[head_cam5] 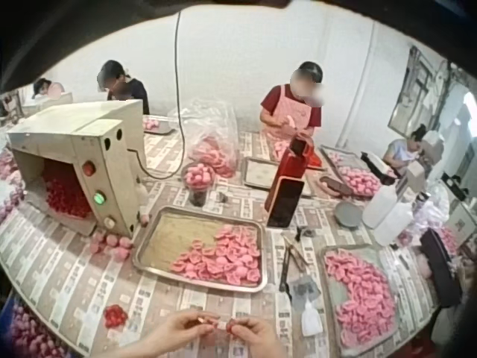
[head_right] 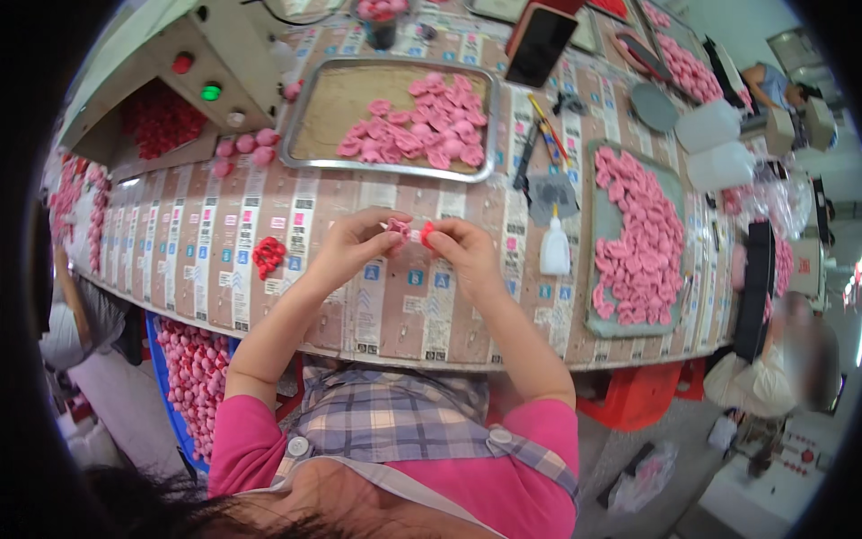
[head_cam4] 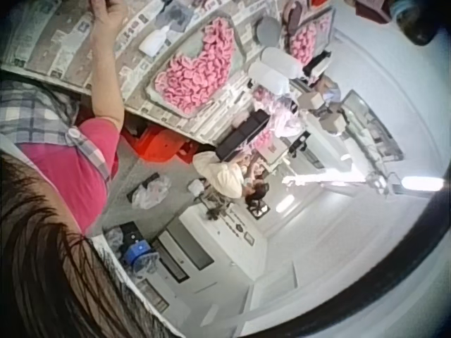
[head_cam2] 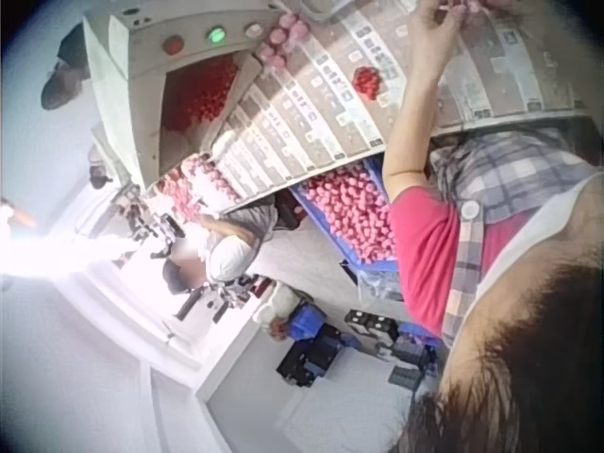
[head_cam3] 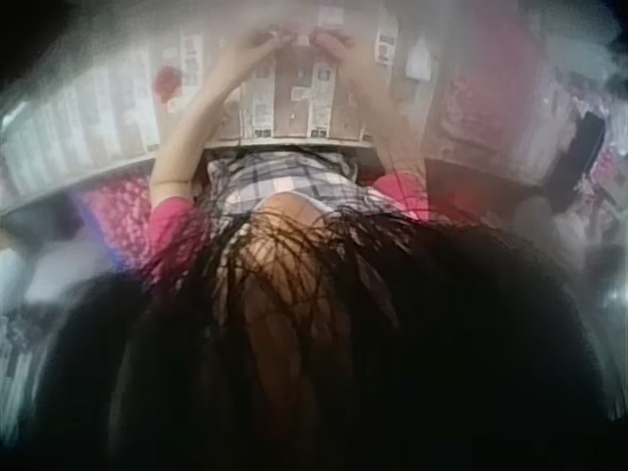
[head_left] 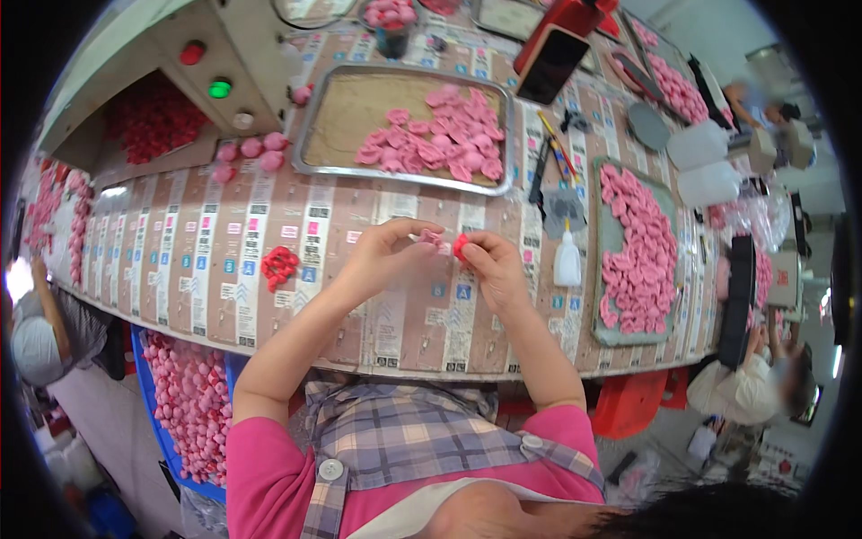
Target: The person assembles plastic toy parts by applying glue from a bottle, inserting inner components, and pressing the pieces together by hand.
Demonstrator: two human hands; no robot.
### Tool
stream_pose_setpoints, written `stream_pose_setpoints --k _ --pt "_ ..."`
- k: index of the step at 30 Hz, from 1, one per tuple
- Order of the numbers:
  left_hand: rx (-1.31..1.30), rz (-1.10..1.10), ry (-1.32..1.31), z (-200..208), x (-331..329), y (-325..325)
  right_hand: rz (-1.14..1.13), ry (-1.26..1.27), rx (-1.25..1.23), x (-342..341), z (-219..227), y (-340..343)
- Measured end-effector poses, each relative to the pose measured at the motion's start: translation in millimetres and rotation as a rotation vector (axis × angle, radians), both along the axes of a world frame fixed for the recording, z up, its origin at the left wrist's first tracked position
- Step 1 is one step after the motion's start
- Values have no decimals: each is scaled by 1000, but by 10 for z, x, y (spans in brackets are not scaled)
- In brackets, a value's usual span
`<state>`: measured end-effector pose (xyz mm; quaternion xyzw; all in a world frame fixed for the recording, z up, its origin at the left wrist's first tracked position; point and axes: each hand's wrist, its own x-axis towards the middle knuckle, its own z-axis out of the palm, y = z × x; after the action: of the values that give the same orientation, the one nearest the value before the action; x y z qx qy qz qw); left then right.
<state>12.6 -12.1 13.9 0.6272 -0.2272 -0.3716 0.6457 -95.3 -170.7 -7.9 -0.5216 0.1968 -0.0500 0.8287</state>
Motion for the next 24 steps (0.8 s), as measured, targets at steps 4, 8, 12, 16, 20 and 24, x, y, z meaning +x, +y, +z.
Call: stream_pose_setpoints --k 4,8,12,16,20,24 --pt "-25 9 123 -234 -18 49 12 -38 -43 41 2 54" --pt "-38 -3 208 -245 -50 38 43 -22 -246 32 -19 110" --pt "-68 28 210 -219 -104 39 60 -33 -357 42 -1 158" --pt "-108 35 114 -222 -103 56 57 -48 -147 55 27 168" --pt "-91 25 65 -205 -106 89 143 -34 -79 60 41 124" --pt "-60 33 4 -165 -138 92 165 -73 -227 34 4 122"
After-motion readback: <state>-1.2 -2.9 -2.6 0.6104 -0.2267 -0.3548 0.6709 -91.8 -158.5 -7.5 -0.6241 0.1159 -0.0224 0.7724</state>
